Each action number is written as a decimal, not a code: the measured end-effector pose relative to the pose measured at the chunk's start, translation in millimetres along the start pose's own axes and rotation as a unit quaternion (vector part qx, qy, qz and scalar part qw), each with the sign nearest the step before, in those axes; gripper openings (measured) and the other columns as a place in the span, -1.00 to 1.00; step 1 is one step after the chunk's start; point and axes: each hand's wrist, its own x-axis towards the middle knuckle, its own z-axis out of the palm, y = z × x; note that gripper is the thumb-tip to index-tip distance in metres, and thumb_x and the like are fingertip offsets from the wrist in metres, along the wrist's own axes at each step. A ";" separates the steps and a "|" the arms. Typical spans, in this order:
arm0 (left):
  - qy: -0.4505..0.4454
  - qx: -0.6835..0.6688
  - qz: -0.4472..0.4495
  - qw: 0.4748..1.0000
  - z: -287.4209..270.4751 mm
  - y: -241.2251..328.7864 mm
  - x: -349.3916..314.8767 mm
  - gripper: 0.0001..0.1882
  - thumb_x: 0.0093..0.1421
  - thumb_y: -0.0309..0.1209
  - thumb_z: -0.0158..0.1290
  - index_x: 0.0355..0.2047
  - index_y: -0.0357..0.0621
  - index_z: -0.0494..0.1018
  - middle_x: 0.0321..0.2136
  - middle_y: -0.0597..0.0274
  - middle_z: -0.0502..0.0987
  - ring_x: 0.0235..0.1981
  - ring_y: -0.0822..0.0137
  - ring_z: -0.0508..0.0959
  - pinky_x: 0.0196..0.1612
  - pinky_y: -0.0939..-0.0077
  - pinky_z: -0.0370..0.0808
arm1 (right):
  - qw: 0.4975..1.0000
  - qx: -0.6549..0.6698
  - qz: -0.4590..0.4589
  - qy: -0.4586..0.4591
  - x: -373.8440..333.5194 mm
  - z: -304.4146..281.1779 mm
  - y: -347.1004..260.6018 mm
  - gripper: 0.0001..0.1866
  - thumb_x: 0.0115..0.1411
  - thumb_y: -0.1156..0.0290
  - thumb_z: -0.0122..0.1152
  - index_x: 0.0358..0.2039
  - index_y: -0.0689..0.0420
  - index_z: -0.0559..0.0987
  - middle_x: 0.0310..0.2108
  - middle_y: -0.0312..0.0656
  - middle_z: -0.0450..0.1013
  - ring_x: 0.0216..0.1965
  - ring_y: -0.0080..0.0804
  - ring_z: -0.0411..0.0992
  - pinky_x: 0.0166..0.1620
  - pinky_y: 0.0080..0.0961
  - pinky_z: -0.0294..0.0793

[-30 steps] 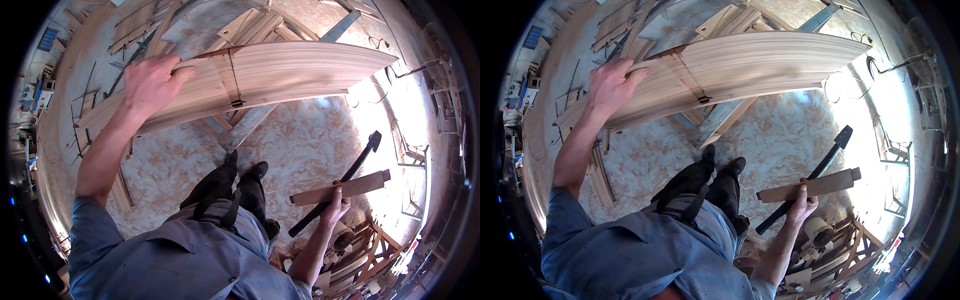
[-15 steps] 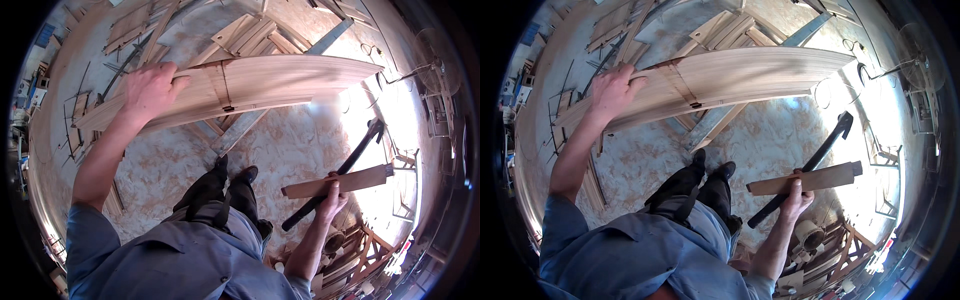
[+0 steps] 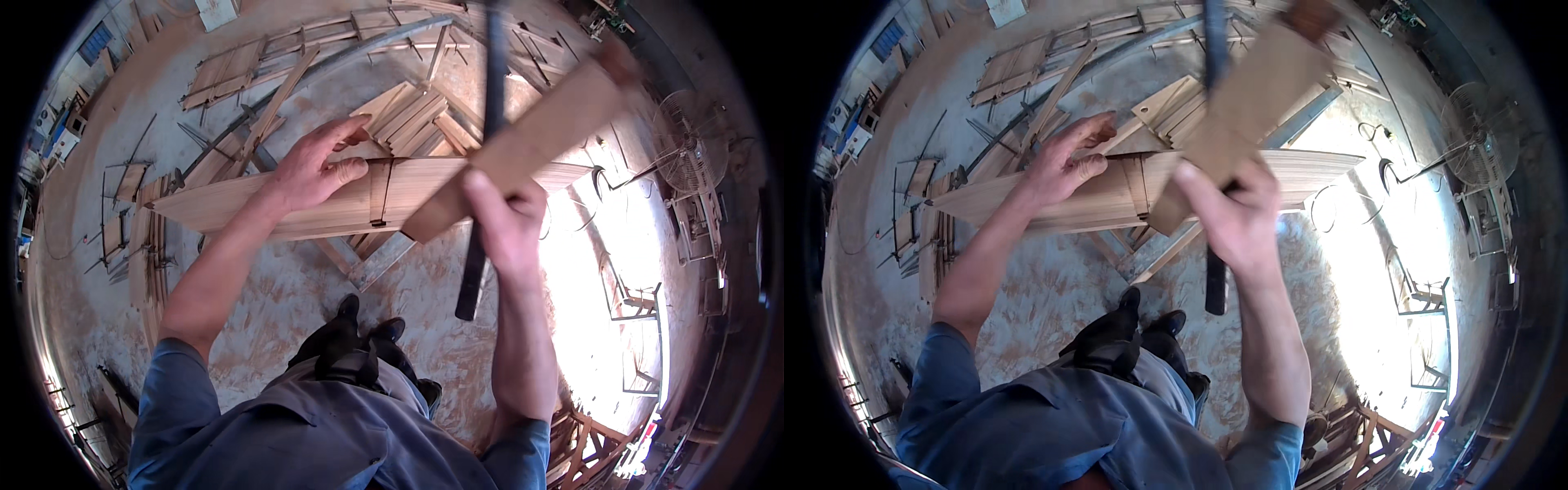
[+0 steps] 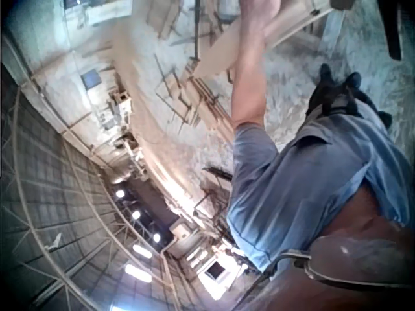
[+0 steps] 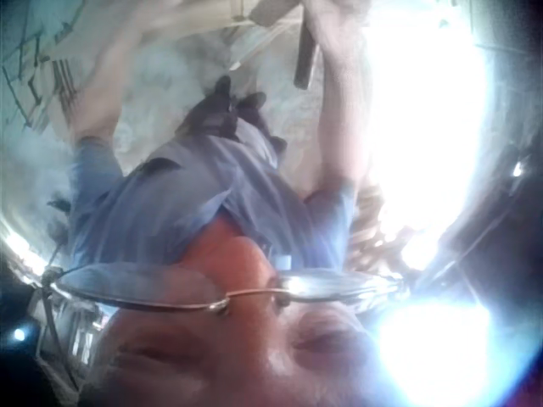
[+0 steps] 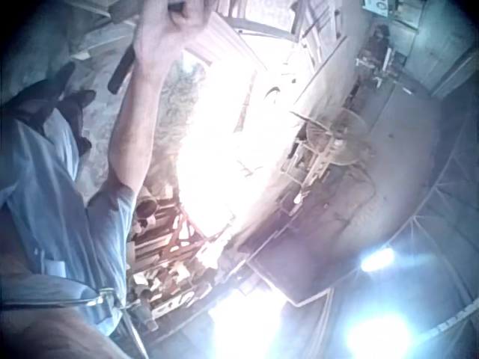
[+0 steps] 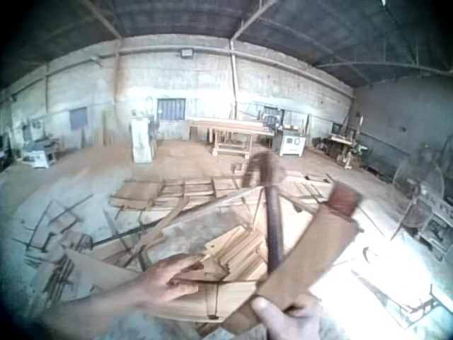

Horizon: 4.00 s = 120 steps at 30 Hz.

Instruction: The person assembles a wooden structure by hammering nails into wooden planks and supports. They use a hammer to secure the pieces together, occasionally using a wooden block to protect the wood surface. The person works on a partially assembled frame, adding and adjusting components to build the structure.

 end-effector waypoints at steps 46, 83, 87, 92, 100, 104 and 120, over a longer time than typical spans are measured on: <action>0.087 -0.407 -0.082 0.905 -7.9 -35.5 -25.2 -0.71 0.35 -0.37 -0.01 0.01 -0.26 0.42 -0.16 0.36 0.54 -0.14 0.54 0.48 0.02 0.53 0.39 | 0.972 0.182 0.120 -0.087 -9.6 70.7 83.3 -0.82 0.19 0.53 0.28 -0.19 0.16 0.52 -0.51 -0.37 0.44 -0.58 -0.69 0.36 -0.52 -0.65 0.39; 0.081 -0.148 -0.044 0.985 15.6 -6.0 -1.0 -0.70 0.35 -0.33 0.07 0.00 -0.24 0.40 -0.16 0.27 0.54 -0.13 0.47 0.51 -0.04 0.48 0.50 | 0.940 -0.326 -0.099 0.009 45.8 -47.0 99.1 -0.75 0.06 0.31 0.32 -0.35 0.20 0.54 -0.44 0.02 0.50 -0.24 0.10 0.44 -0.05 -0.08 0.37; 0.098 -0.131 -0.054 0.985 21.8 7.7 4.2 -0.76 0.33 -0.37 0.09 -0.10 -0.26 0.43 -0.26 0.30 0.55 -0.19 0.52 0.50 -0.13 0.57 0.48 | 0.932 -0.343 -0.118 -0.001 43.9 -45.8 99.7 -0.77 0.04 0.33 0.32 -0.38 0.20 0.53 -0.43 -0.01 0.49 -0.23 0.07 0.41 -0.03 -0.11 0.32; 0.086 -0.155 -0.066 0.982 17.7 3.1 0.9 -0.71 0.34 -0.33 0.09 -0.05 -0.27 0.41 -0.23 0.27 0.54 -0.18 0.49 0.51 -0.10 0.54 0.49 | 0.913 -0.363 -0.185 0.013 43.6 -46.0 102.7 -0.79 0.04 0.38 0.35 -0.46 0.21 0.51 -0.50 -0.02 0.43 -0.30 0.03 0.39 -0.11 -0.14 0.34; 0.070 -0.021 -0.023 0.997 24.0 20.5 -7.2 -0.68 0.32 -0.36 0.12 -0.03 -0.32 0.39 -0.25 0.20 0.60 -0.23 0.45 0.57 -0.11 0.48 0.51 | 0.923 -0.357 -0.144 0.010 39.4 -45.0 102.1 -0.82 -0.03 0.40 0.30 -0.45 0.15 0.49 -0.48 -0.07 0.44 -0.27 -0.03 0.39 -0.07 -0.17 0.30; 0.079 -0.028 -0.020 0.996 28.4 12.3 -12.6 -0.66 0.26 -0.33 0.17 -0.06 -0.31 0.43 -0.23 0.12 0.62 -0.20 0.35 0.61 -0.11 0.39 0.53 | 0.927 -0.342 -0.155 0.023 38.4 -43.0 101.3 -0.82 -0.04 0.39 0.30 -0.44 0.15 0.50 -0.48 -0.08 0.44 -0.28 -0.04 0.39 -0.08 -0.19 0.30; 0.061 0.177 -0.077 0.979 36.6 23.5 -2.5 -0.68 0.03 -0.28 0.30 -0.20 -0.06 0.60 -0.35 0.13 0.65 -0.27 0.11 0.65 -0.19 0.29 0.56 | 0.930 -0.345 -0.128 0.017 41.2 -44.1 97.7 -0.78 0.00 0.34 0.33 -0.39 0.15 0.52 -0.47 -0.10 0.45 -0.28 -0.04 0.39 -0.13 -0.19 0.27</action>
